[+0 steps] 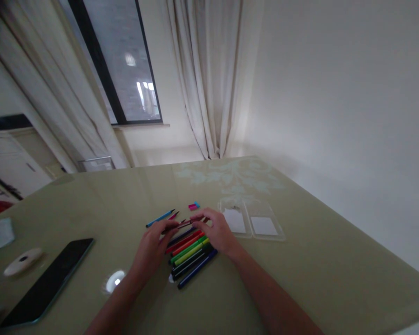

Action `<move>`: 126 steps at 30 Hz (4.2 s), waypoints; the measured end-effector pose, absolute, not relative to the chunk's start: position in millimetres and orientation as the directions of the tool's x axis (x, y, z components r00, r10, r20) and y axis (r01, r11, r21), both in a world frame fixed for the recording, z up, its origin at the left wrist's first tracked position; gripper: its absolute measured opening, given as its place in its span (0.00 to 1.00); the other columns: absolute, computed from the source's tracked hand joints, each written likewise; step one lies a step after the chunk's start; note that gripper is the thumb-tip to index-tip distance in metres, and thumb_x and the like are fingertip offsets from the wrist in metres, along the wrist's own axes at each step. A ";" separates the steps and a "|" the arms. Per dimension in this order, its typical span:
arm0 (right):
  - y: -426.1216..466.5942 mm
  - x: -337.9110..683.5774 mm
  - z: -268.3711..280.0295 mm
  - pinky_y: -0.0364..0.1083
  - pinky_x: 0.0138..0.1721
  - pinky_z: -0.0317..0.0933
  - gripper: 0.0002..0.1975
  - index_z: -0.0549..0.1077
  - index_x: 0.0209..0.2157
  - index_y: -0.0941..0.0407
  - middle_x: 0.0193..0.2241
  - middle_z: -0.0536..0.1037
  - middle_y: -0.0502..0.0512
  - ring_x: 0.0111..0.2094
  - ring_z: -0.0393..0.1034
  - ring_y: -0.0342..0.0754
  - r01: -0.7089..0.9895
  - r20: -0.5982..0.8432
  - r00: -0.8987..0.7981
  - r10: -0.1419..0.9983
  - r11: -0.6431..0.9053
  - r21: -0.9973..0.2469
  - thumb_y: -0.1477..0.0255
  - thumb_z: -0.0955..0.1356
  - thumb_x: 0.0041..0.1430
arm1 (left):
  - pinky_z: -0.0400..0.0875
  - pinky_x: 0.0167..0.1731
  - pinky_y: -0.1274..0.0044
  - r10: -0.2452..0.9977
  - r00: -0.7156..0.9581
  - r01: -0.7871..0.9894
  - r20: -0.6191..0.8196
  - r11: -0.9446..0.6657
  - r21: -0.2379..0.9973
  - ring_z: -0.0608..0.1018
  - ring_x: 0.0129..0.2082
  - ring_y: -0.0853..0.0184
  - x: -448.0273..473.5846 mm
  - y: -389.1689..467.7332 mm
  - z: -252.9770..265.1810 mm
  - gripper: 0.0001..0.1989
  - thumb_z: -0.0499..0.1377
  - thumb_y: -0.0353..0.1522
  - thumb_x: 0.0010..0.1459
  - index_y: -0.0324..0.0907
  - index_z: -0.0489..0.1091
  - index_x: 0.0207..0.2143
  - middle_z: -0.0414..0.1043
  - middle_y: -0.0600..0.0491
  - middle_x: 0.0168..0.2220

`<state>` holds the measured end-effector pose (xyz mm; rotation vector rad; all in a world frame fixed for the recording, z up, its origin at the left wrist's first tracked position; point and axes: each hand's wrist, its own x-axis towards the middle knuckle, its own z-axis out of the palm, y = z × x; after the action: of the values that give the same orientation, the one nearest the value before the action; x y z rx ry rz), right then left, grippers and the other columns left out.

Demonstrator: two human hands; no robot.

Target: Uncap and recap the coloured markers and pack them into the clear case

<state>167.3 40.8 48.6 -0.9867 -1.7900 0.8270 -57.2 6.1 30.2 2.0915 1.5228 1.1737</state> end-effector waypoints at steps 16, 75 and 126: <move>43.4 168.9 42.0 0.47 0.42 0.68 0.09 0.83 0.35 0.54 0.33 0.84 0.54 0.36 0.78 0.50 0.367 0.348 -0.318 0.882 0.453 -0.813 0.64 0.73 0.63 | 0.74 0.48 0.66 0.919 0.190 0.640 0.346 -0.383 0.666 0.81 0.43 0.58 -51.2 5.1 31.0 0.10 0.59 0.36 0.65 0.46 0.80 0.41 0.83 0.50 0.41; 41.7 166.2 51.2 0.52 0.48 0.72 0.12 0.80 0.38 0.54 0.38 0.85 0.56 0.40 0.80 0.52 -0.077 0.286 -0.122 0.950 0.279 -0.957 0.64 0.78 0.54 | 0.71 0.43 0.68 0.875 0.091 0.635 0.476 -0.419 0.649 0.80 0.39 0.60 -65.4 11.4 30.6 0.09 0.58 0.39 0.68 0.48 0.78 0.41 0.81 0.53 0.40; 58.2 158.2 41.8 0.51 0.49 0.62 0.09 0.81 0.38 0.55 0.37 0.83 0.56 0.42 0.73 0.52 0.657 0.416 -0.415 0.809 0.583 -0.479 0.71 0.68 0.70 | 0.71 0.48 0.61 0.909 -0.090 0.843 0.407 -0.148 0.518 0.77 0.43 0.52 -82.9 20.6 18.7 0.17 0.52 0.39 0.69 0.42 0.79 0.41 0.78 0.44 0.41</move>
<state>158.2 58.2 41.8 -1.1607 -2.1937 0.3196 -82.9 20.6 18.7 2.0523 1.9847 1.0623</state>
